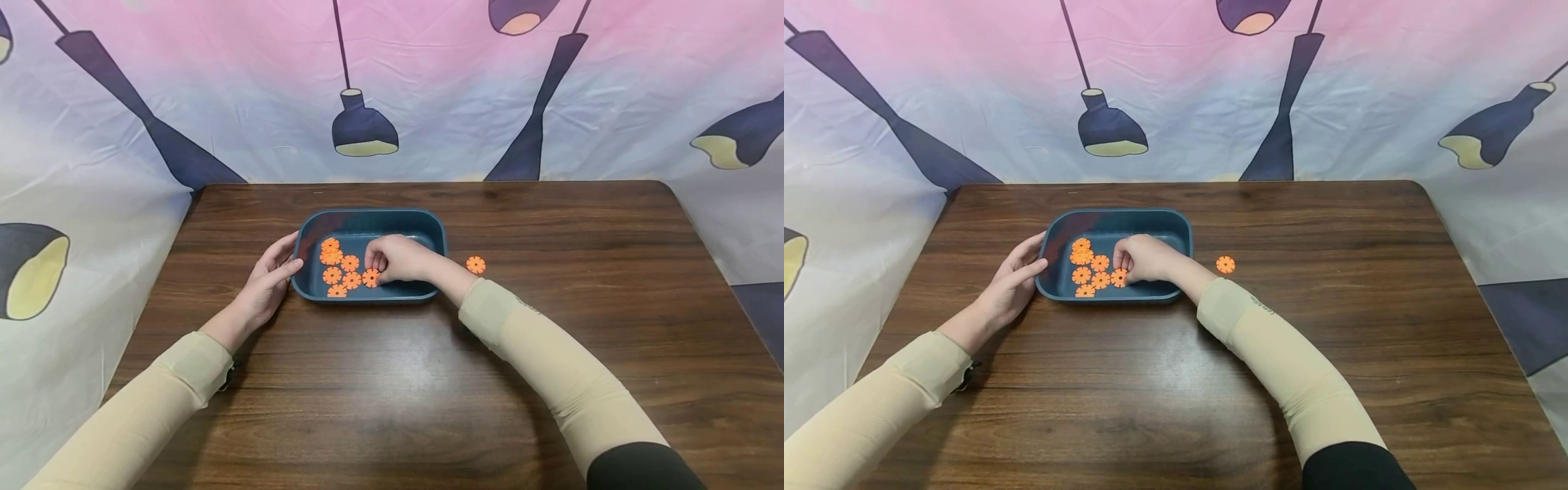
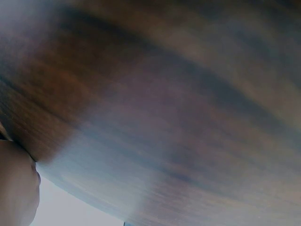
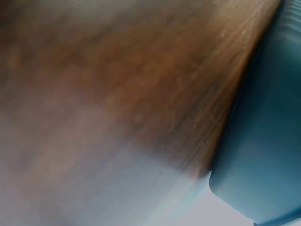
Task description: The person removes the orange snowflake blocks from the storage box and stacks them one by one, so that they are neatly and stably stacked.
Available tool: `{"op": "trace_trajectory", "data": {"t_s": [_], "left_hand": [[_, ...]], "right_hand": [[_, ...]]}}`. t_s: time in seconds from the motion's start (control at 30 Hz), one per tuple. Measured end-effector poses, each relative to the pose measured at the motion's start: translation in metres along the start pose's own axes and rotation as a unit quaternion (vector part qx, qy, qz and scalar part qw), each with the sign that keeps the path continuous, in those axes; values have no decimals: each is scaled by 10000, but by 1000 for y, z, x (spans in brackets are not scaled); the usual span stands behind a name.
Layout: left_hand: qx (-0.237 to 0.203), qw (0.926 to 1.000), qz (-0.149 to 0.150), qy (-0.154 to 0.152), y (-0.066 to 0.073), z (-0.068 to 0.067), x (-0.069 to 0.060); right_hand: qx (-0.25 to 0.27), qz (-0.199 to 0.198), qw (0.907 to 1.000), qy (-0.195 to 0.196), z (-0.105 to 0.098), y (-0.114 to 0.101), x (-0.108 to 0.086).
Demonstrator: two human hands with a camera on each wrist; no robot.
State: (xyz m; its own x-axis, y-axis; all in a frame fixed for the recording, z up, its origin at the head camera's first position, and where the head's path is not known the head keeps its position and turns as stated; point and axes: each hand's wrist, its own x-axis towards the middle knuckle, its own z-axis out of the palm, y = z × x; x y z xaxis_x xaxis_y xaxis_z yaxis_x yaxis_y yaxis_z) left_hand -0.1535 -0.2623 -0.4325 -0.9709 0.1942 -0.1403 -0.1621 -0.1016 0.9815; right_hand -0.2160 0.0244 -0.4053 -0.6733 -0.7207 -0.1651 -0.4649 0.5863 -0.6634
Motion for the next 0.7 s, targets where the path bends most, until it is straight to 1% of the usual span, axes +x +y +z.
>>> {"op": "trace_trajectory", "data": {"t_s": [0.13,0.23,0.53,0.63,0.7], "left_hand": [[-47,10000,12,6,0,1,0],[-76,10000,28,4,0,1,0],[-71,10000,61,1,-1,1,-1],[-61,10000,37,4,0,0,0],[-55,10000,24,1,0,0,0]], "right_hand": [[180,-44,9998,56,-4,0,-3],[240,-95,9996,125,-10,1,-8],[492,-219,9967,613,-42,7,-31],[665,-171,9949,735,-51,10,-39],[870,-90,9928,821,-57,13,-46]]}}
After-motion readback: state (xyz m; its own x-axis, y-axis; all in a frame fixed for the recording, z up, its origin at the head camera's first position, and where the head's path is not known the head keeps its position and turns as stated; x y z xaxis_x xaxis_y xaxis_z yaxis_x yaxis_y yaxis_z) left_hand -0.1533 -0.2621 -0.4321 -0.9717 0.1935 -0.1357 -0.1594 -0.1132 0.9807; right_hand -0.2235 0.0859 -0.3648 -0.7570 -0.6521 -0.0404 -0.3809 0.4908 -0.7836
